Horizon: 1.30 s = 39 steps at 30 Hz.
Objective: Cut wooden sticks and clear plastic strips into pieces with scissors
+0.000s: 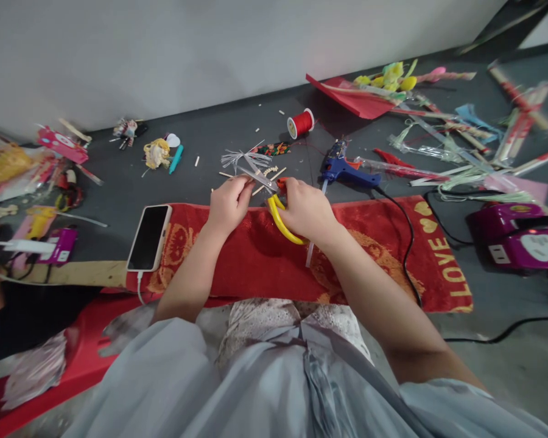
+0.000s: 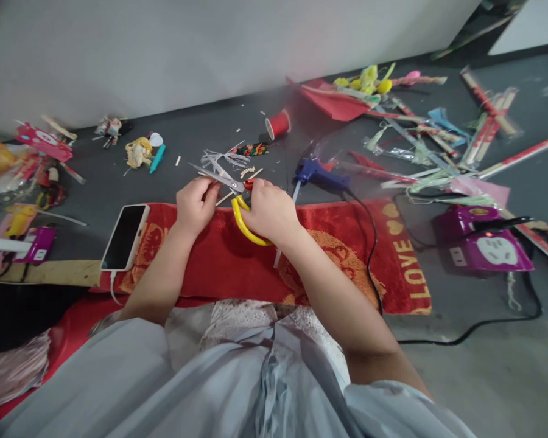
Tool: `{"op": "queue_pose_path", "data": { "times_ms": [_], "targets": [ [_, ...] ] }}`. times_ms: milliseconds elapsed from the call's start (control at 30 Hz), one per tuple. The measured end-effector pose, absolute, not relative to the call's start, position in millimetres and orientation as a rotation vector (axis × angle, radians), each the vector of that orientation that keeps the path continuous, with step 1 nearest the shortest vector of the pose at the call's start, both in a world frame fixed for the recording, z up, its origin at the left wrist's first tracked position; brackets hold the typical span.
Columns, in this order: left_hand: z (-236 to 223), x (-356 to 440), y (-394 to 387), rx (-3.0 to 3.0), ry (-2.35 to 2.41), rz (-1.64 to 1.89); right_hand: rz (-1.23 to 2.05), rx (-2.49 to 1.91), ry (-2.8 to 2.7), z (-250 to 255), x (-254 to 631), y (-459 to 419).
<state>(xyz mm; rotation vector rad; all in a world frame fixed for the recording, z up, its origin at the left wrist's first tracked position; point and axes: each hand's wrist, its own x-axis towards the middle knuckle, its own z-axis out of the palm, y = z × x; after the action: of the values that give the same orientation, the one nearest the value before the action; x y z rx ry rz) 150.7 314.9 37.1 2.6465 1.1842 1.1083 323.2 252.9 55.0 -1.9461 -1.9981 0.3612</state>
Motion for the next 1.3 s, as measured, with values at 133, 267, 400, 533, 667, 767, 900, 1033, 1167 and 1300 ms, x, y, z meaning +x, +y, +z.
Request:
{"op": "queue_pose_path", "data": {
  "times_ms": [133, 267, 400, 533, 667, 767, 900, 1033, 1167, 1300],
  "targets": [
    [36.8, 150.4, 315.3, 2.666, 1.118, 1.131, 0.318, -1.846, -1.997, 50.1, 323.9, 253.0],
    [41.7, 152.0, 314.1, 2.592, 1.017, 1.13, 0.24, -1.776, -1.984, 43.9, 323.8, 255.1],
    [45.5, 153.1, 311.8, 2.548, 1.015, 1.114, 0.229, -1.737, -1.981, 41.4, 323.6, 256.0],
    [46.7, 152.8, 310.8, 2.551, 1.02, 1.1, 0.252, -1.711, -1.975, 41.3, 324.5, 255.8],
    [46.5, 151.7, 311.2, 2.585, 1.03, 1.083, 0.288, -1.707, -1.961, 42.1, 325.0, 255.6],
    [45.1, 150.6, 312.5, 2.618, 1.048, 1.035, 0.323, -1.758, -1.975, 44.3, 324.4, 255.3],
    [42.6, 148.5, 314.9, 2.645, 1.082, 0.962, 0.385, -1.866, -1.987, 49.4, 323.9, 254.7],
    [42.6, 146.6, 316.0, 2.651, 1.112, 0.957, 0.416, -1.927, -1.995, 53.3, 324.5, 254.2],
    [44.2, 146.1, 315.7, 2.631, 1.156, 0.95, 0.395, -1.942, -2.007, 55.0, 325.4, 254.2],
    [45.6, 146.2, 315.3, 2.611, 1.16, 0.946, 0.384, -1.972, -2.006, 57.5, 326.0, 254.2]
  ]
}}
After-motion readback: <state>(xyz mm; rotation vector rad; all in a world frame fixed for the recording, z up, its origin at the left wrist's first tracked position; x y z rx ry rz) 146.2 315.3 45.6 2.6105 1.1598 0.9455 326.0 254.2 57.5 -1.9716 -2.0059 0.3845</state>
